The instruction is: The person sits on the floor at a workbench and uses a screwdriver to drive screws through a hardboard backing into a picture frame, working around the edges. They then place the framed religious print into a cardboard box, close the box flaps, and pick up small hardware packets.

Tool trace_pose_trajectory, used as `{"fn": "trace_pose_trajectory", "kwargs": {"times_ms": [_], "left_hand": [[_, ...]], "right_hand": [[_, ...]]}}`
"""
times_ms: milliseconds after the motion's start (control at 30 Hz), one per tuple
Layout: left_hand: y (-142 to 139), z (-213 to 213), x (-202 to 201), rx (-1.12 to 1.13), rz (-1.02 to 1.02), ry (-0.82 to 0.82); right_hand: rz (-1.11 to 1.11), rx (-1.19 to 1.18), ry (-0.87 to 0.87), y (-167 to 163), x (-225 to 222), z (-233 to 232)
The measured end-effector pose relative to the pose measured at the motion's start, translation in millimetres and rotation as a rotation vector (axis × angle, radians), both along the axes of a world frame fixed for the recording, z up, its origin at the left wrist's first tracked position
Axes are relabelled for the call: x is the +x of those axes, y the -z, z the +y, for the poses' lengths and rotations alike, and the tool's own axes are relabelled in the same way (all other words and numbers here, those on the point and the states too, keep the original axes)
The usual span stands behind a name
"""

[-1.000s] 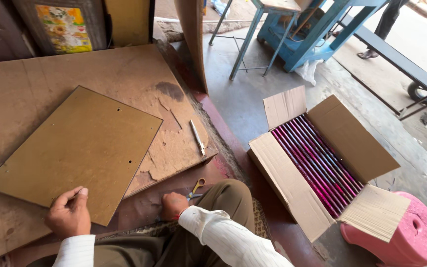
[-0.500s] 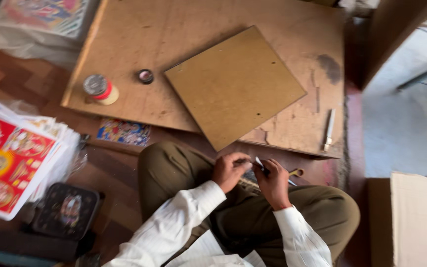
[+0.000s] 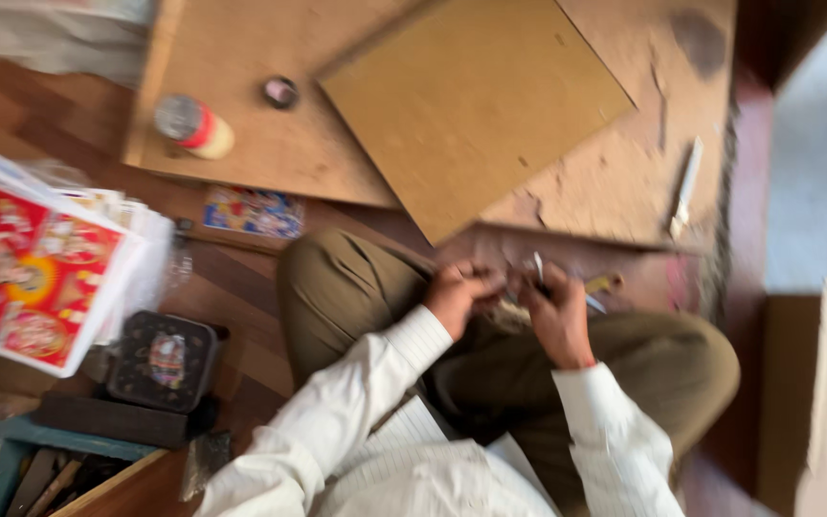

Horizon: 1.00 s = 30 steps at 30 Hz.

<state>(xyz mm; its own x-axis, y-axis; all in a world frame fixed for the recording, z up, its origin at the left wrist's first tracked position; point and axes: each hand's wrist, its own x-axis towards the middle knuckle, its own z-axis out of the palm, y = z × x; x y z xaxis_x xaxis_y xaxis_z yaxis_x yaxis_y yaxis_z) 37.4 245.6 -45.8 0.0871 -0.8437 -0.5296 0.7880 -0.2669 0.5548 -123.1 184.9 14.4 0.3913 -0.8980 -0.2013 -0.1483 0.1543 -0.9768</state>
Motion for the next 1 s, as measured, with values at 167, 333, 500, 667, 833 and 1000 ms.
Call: {"fn": "trace_pose_trajectory", "kwargs": {"times_ms": [167,333,500,667,833,1000], "left_hand": [[6.8,-1.4,0.8,-0.104,-1.203,0.090],[17.3,-23.4,5.6,-0.151,-1.637,0.169],[30.9,-49.6,1.7,-0.038,-1.695,0.325],[35.2,-59.1,-8.3,-0.106,-1.806,0.463],[36.9,-64.1,-12.7,-0.182,-1.936,0.530],[28.5,-64.0,-16.7,-0.184,-1.914,0.593]], "right_hand": [[0.129,-0.082,0.131,-19.0,-33.4,-28.3],[-0.050,0.021,0.218,-36.1,-39.0,-45.0],[-0.186,0.228,0.382,-33.3,-40.3,-49.1],[-0.239,0.269,0.417,-27.6,-48.9,-51.2],[-0.233,0.277,0.398,-24.2,-46.4,-51.3],[-0.223,0.274,0.398,-19.7,-46.3,-49.7]]}}
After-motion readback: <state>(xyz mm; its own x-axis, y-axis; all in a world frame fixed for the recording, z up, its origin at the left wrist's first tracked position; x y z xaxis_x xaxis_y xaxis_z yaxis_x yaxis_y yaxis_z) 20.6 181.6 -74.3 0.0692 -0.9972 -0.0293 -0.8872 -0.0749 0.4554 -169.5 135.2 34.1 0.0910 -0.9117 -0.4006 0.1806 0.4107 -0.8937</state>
